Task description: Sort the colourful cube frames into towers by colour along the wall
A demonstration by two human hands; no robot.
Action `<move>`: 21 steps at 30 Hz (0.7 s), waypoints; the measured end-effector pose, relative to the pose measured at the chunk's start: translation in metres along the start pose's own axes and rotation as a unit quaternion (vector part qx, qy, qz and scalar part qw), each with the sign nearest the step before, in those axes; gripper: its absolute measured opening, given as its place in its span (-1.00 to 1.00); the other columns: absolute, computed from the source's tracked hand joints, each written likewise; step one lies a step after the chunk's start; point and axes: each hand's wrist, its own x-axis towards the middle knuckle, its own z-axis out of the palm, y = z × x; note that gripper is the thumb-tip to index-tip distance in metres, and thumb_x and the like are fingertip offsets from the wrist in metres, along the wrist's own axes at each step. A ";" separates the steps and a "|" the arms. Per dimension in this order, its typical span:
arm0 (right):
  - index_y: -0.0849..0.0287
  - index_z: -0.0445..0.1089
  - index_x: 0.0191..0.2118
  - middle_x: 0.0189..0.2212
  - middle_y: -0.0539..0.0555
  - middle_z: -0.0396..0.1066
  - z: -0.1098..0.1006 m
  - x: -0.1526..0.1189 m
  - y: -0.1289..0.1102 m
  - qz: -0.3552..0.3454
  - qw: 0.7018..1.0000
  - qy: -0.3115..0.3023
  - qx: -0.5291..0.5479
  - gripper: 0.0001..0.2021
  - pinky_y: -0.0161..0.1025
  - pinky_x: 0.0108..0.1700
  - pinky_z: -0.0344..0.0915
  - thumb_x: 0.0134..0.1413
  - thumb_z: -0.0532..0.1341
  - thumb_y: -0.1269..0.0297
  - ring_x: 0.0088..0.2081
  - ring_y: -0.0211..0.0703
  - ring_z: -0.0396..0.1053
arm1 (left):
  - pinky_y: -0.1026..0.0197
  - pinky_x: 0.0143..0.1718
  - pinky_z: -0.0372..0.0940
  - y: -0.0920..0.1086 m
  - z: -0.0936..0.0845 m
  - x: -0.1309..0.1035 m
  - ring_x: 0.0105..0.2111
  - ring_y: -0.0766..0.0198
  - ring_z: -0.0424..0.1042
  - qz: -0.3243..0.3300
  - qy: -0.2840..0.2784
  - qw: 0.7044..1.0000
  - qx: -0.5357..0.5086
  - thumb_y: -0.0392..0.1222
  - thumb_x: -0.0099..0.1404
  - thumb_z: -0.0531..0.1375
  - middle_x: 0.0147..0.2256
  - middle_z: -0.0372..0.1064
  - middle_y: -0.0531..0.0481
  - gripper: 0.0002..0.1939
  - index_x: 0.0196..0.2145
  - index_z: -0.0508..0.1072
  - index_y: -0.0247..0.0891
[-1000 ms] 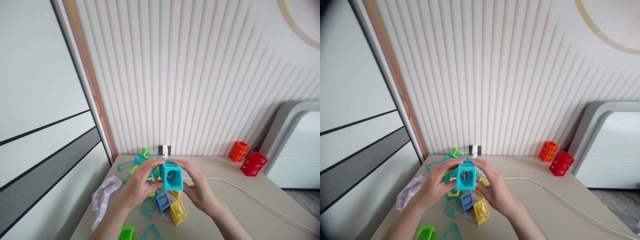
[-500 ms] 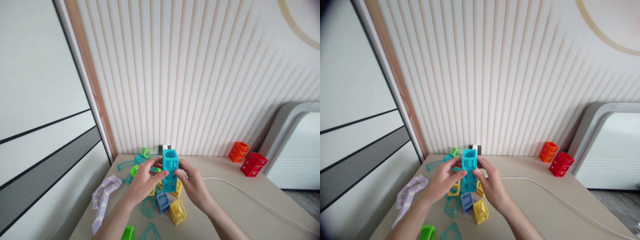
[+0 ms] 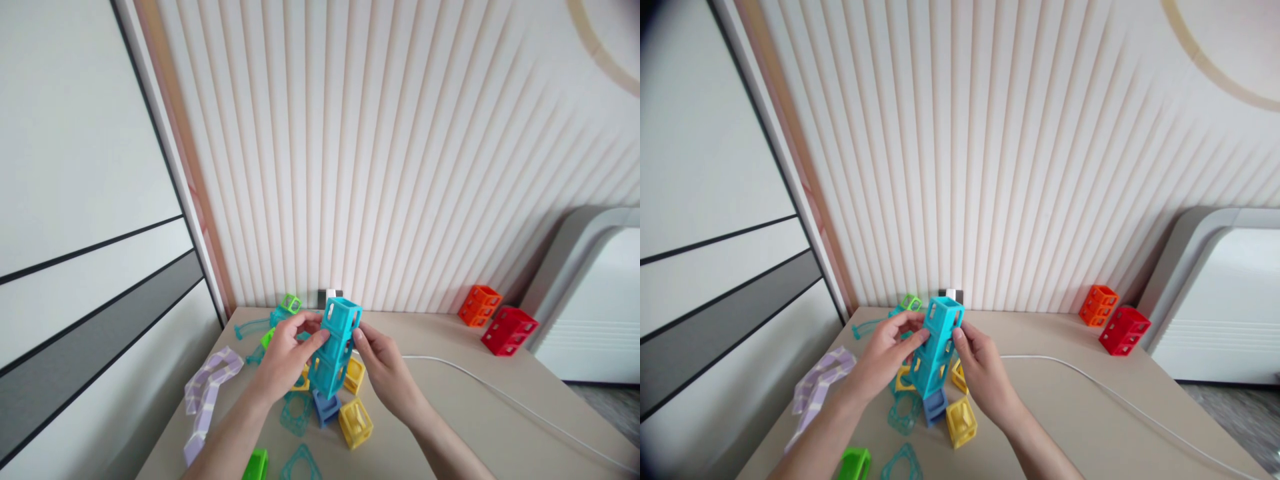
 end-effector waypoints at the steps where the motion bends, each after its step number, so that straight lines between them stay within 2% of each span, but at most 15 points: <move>1: 0.18 0.53 0.04 -0.16 0.11 0.59 0.000 0.000 0.000 -0.004 1.000 -0.009 0.006 -0.53 -0.15 -0.06 0.44 0.37 0.13 -0.10 -0.15 -0.01 0.50 | 0.31 -0.40 0.37 -0.001 0.001 0.000 -0.28 0.20 0.51 0.012 0.014 1.000 0.005 0.08 0.29 0.32 -0.27 0.53 -0.05 -0.63 -0.10 0.54 -0.24; 4: 0.14 0.47 0.14 -0.05 0.12 0.57 0.001 0.001 -0.001 -0.009 0.999 -0.037 0.038 -0.56 -0.08 0.02 0.45 0.39 0.15 -0.06 -0.09 0.00 0.52 | 0.28 -0.31 0.39 -0.003 0.003 -0.001 -0.25 0.21 0.49 0.050 0.050 0.997 0.023 0.05 0.29 0.32 -0.29 0.48 -0.02 -0.67 -0.14 0.53 -0.24; 10: 0.14 0.46 0.14 -0.03 0.17 0.57 -0.001 -0.001 -0.003 -0.004 0.998 -0.040 0.040 -0.56 -0.02 0.02 0.45 0.33 0.22 -0.04 -0.08 0.07 0.52 | 0.37 -0.53 0.26 0.000 0.008 -0.004 -0.45 0.33 0.39 0.051 0.059 0.996 0.030 0.05 0.26 0.33 -0.37 0.38 0.07 -0.69 -0.21 0.47 -0.22; 14: 0.15 0.49 0.08 -0.04 0.17 0.58 -0.001 -0.002 -0.005 -0.007 0.999 -0.032 0.038 -0.61 -0.03 0.06 0.44 0.34 0.22 -0.02 -0.04 0.07 0.51 | 0.40 -0.63 0.20 0.003 0.010 -0.009 -0.58 0.45 0.28 0.056 0.033 0.998 0.022 0.06 0.28 0.33 -0.38 0.33 0.11 -0.69 -0.21 0.45 -0.22; 18: 0.13 0.46 0.13 -0.03 0.14 0.57 -0.002 -0.006 -0.005 -0.001 0.999 -0.033 0.033 -0.61 -0.05 0.06 0.43 0.35 0.22 0.01 -0.05 0.04 0.51 | 0.36 -0.59 0.32 0.003 0.009 -0.010 -0.54 0.41 0.32 0.048 -0.017 0.998 -0.022 0.11 0.32 0.29 -0.37 0.29 0.12 -0.67 -0.21 0.42 -0.21; 21: 0.14 0.45 0.15 -0.03 0.15 0.56 -0.002 -0.008 -0.006 -0.003 0.999 -0.036 0.023 -0.59 -0.06 0.06 0.43 0.35 0.22 0.00 -0.06 0.03 0.51 | 0.36 -0.55 0.34 0.002 0.009 -0.009 -0.51 0.40 0.33 0.053 -0.031 0.998 -0.020 0.11 0.36 0.26 -0.37 0.28 0.11 -0.68 -0.24 0.40 -0.21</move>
